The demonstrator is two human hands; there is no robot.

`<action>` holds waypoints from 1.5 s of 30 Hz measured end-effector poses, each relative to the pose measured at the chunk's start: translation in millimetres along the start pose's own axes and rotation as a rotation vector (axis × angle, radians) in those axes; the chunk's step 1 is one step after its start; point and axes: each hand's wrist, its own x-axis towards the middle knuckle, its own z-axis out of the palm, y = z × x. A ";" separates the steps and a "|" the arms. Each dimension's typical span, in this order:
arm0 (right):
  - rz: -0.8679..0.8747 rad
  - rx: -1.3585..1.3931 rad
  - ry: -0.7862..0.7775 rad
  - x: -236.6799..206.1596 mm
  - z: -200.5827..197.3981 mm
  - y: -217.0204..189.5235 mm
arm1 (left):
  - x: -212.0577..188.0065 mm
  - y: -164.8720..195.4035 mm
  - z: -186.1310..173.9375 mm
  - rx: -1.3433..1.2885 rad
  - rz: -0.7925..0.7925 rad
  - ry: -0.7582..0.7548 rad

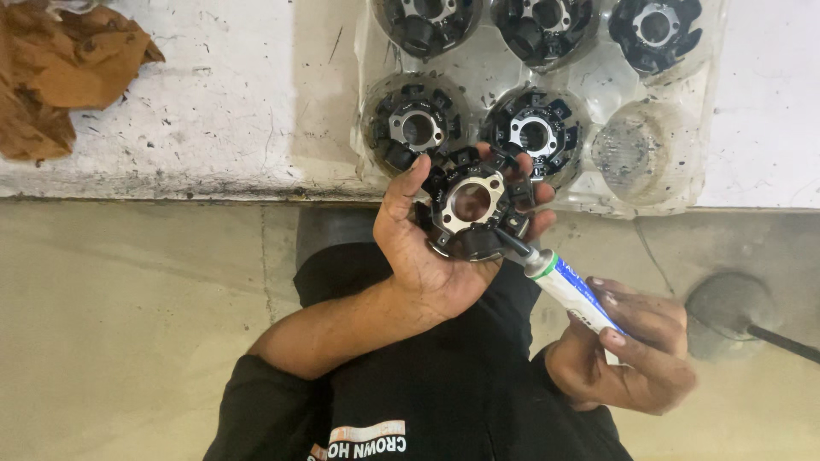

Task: The person picks up black rotor-like mechanical parts from plastic trays and squeezes adhesive from a tube onto each part's surface, then places the treated part back into the tray. They occasionally wipe the tube nozzle with a cloth and work through the parts one at a time.

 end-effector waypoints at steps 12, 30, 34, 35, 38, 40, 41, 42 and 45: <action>0.158 0.297 0.568 -8.0 -44.1 31.2 | 126.4 -57.0 -10.5 1.357 0.155 -0.085; 0.635 1.024 0.562 -34.5 -82.1 50.6 | 225.4 -53.0 -1.5 3.086 0.754 -0.452; 0.716 1.099 0.549 -35.1 -73.9 49.7 | 203.8 -60.7 13.0 2.895 0.634 -0.397; 0.724 1.094 0.535 -34.2 -72.3 49.4 | 193.2 -59.9 21.1 2.813 0.459 -0.400; 0.749 1.033 0.507 -29.3 -69.0 49.3 | 135.8 -43.7 44.7 2.496 0.162 -0.521; 0.754 0.987 0.509 -25.6 -67.6 47.4 | 93.2 -21.0 65.0 2.357 0.020 -0.579; 0.760 0.973 0.506 -24.4 -66.5 45.4 | 74.2 -10.4 75.1 2.339 -0.158 -0.540; 0.766 0.958 0.502 -23.1 -64.9 43.5 | 54.3 -2.9 84.0 2.230 -0.104 -0.480; 0.775 0.945 0.445 -22.7 -56.4 35.0 | 6.9 12.2 104.8 2.093 0.244 -0.597</action>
